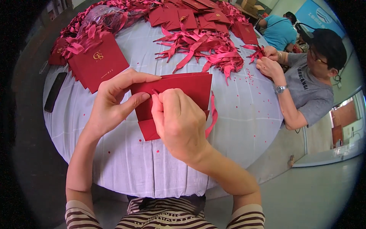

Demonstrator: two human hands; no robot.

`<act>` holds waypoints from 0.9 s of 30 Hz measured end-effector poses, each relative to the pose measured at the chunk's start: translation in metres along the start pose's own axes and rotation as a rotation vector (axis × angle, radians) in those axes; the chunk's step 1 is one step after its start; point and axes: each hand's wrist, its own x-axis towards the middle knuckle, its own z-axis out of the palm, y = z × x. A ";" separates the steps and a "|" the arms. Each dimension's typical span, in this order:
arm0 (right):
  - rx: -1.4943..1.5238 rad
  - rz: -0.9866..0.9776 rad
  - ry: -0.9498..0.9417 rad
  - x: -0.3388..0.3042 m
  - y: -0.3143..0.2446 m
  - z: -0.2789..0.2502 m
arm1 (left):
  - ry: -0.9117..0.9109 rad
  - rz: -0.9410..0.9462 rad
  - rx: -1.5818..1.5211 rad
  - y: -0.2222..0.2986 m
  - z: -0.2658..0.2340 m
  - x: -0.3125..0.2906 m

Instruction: The person attaches pink ribbons to red gift bags by hand at a table.

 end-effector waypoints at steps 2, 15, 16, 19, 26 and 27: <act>-0.033 -0.003 -0.005 0.000 -0.004 -0.003 | 0.033 0.049 0.035 0.003 0.003 -0.001; -0.169 0.010 -0.053 0.001 -0.016 -0.009 | 0.085 0.199 0.156 0.009 0.015 -0.006; -0.123 0.026 -0.054 0.002 -0.015 -0.008 | 0.081 0.191 0.161 0.010 0.015 -0.006; -0.022 0.079 -0.106 0.007 -0.010 -0.013 | 0.086 0.160 0.153 0.011 0.015 -0.005; 0.298 0.285 -0.215 0.011 0.000 -0.028 | 0.149 0.110 0.119 0.008 0.015 -0.003; 0.296 0.288 -0.216 0.011 0.000 -0.028 | 0.147 0.109 0.116 0.007 0.016 -0.004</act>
